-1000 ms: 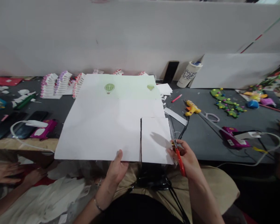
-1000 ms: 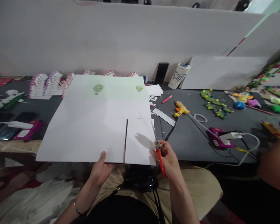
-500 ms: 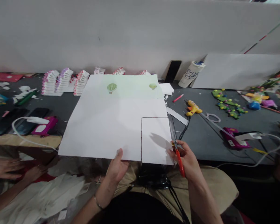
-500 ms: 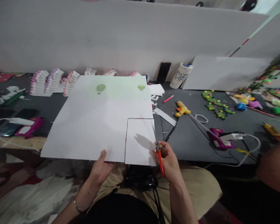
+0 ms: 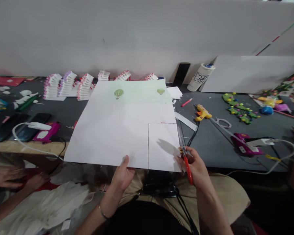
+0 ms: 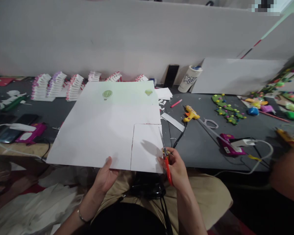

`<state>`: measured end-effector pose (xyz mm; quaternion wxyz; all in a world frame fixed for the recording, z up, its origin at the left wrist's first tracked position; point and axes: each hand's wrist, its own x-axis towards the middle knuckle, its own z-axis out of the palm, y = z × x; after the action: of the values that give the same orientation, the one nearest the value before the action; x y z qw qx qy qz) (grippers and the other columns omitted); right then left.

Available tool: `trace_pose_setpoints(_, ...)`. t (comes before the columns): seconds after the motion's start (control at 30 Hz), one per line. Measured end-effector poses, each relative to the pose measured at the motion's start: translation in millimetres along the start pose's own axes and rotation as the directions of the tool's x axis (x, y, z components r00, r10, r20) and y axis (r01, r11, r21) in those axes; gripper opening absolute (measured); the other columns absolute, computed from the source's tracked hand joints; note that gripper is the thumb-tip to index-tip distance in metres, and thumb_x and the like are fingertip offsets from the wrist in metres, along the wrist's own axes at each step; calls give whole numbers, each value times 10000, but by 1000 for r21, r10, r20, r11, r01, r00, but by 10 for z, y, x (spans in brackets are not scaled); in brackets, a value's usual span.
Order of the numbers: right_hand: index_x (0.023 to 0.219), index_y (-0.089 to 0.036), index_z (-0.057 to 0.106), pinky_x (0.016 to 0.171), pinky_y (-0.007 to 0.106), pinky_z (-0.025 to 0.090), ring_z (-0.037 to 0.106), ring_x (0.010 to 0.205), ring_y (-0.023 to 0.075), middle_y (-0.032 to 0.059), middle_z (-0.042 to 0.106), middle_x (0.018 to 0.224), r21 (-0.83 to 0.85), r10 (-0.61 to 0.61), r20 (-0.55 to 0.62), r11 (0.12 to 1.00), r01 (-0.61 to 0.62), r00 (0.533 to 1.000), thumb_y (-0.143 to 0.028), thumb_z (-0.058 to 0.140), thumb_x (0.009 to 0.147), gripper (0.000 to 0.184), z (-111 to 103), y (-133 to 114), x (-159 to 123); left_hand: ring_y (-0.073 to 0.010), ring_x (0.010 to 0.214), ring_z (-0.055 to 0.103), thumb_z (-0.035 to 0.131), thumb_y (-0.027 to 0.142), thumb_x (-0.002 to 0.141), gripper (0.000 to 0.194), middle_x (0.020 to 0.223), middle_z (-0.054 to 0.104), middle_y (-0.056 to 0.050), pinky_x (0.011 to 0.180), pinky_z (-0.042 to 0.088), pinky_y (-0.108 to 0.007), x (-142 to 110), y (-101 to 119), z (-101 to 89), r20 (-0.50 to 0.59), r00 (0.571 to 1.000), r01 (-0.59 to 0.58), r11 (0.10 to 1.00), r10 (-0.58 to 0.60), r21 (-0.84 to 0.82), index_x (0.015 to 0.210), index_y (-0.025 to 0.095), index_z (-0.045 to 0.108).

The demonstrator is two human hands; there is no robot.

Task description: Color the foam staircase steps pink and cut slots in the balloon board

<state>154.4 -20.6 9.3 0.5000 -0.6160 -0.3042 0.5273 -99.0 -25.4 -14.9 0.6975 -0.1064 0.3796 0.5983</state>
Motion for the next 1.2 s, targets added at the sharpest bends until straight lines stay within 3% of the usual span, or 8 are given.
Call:
trace_pose_setpoints(0.13,979,-246,576,420,210,408,506,473,101,-65,621,635,9,22,-12,1000,-22,1000,-381,952,413,693,16,-14,-11,-194,934,756,462,67,965,372,1095,769,-121,961,574,-315,-2,5,4,12,1000,-4,1000,4,12,1292,126,628)
trace_pose_setpoints(0.43,968,-238,581,454,221,446,547,514,114,-36,656,687,14,-18,-19,1000,18,1000,-435,949,422,688,1,26,-11,-161,801,761,496,24,933,329,912,795,-92,940,580,-292,-62,3,135,-97,994,-35,991,48,132,1224,83,639)
trace_pose_setpoints(0.63,962,-243,585,463,227,454,554,514,120,-43,660,666,10,14,-24,1000,-14,1000,-412,960,384,709,11,-14,-13,-165,847,758,567,9,883,431,1055,781,-93,930,580,-288,-55,-9,128,-93,991,-79,986,94,148,1297,123,609)
trace_pose_setpoints(1.2,983,-238,587,440,222,431,535,522,121,-30,661,678,-53,4,-29,999,-5,1000,-456,952,403,719,33,8,-15,-168,832,747,619,16,851,366,1018,782,-95,808,594,-255,-3,18,76,-109,991,-62,981,83,183,1203,104,662)
